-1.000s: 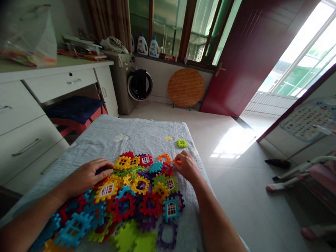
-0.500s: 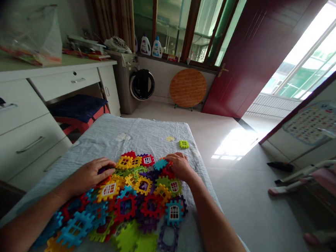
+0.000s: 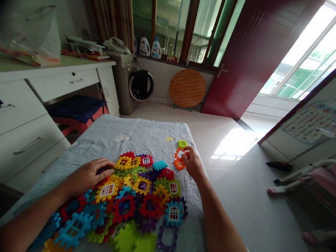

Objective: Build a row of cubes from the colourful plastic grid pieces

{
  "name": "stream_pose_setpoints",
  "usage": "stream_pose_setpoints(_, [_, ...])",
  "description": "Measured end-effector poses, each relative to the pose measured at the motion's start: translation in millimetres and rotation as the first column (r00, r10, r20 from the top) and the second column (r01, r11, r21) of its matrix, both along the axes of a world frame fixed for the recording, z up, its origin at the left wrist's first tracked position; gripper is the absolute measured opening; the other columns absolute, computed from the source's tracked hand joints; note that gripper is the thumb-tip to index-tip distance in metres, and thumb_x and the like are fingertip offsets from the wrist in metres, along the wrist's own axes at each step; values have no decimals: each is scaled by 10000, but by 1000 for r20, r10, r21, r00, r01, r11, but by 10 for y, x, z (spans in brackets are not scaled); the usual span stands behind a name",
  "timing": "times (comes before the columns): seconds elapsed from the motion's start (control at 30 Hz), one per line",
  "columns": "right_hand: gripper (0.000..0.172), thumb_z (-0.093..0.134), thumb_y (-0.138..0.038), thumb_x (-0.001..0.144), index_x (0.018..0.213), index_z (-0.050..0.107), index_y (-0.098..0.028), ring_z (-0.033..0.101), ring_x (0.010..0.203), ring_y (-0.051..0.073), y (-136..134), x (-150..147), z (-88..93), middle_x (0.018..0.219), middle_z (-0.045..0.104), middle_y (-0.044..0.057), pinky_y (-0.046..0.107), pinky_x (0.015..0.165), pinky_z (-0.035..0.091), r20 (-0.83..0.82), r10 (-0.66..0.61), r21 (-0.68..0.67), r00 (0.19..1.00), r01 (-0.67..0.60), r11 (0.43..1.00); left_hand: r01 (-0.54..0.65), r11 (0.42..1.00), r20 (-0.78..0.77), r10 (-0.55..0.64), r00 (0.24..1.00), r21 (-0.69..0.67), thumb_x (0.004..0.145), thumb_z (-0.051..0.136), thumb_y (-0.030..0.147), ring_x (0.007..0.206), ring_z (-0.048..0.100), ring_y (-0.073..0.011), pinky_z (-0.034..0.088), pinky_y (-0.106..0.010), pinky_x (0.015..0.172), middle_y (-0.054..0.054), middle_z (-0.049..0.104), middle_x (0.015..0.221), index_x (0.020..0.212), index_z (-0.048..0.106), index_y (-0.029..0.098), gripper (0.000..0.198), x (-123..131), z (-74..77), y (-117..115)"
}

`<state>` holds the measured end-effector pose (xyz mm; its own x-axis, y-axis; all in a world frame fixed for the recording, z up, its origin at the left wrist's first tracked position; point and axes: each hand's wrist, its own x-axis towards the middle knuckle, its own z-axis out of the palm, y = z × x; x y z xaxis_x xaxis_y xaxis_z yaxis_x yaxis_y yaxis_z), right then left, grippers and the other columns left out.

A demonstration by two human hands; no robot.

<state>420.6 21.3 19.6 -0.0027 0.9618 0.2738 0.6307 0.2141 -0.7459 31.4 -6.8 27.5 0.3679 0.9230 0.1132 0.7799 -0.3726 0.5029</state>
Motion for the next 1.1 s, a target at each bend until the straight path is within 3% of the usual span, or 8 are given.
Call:
stream_pose_setpoints(0.17, [237,456,-309,856,999,612,-204,542,662,145,30,74,-51,726,582,0,275,656,427,244,24,-38,969,-15,999,0,1000,-1,0,1000,5,860,462,459,949,604,-206,444,-307,875,-34,661,983,938,646,219,312,-10,-6,-6])
stream_pose_setpoints(0.3, [307,463,-301,864,1107,630,-216,573,858,178,45,78,-104,989,582,71,305,799,423,418,29,-53,908,-8,999,7,1000,-9,-7,1000,1,867,456,459,959,600,-204,439,-309,881,-36,655,994,949,637,216,314,-17,-14,-12])
stream_pose_setpoints(0.4, [365,459,-378,884,1187,595,-226,576,898,186,22,75,-91,1058,558,81,301,806,420,470,19,-81,882,22,996,6,1000,-12,-6,1000,2,867,456,462,960,600,-204,438,-306,882,-35,656,992,947,636,220,312,-15,-18,-5])
stream_pose_setpoints(0.6, [476,566,-536,795,1153,589,-223,573,874,190,-57,0,-21,1042,562,71,279,738,404,558,4,-128,830,82,988,9,1000,-14,-8,1000,2,868,456,464,950,604,-203,442,-302,873,-34,657,990,939,631,220,308,-7,-16,3])
stream_pose_setpoints(0.77, [392,629,-441,744,1072,613,-229,549,908,191,-96,-86,-12,1004,558,60,269,755,382,592,-22,-106,805,105,989,7,1000,-4,-7,1000,6,867,456,459,944,604,-202,446,-307,871,-38,658,984,932,634,221,304,-11,-16,-6])
stream_pose_setpoints(1.1, [424,642,-343,704,1111,595,-233,532,931,204,-109,-153,-12,993,559,58,276,780,393,589,-20,-78,808,82,994,-4,1000,25,4,1000,22,841,480,459,919,615,-203,459,-302,859,-28,672,958,915,662,230,302,2,10,-12])
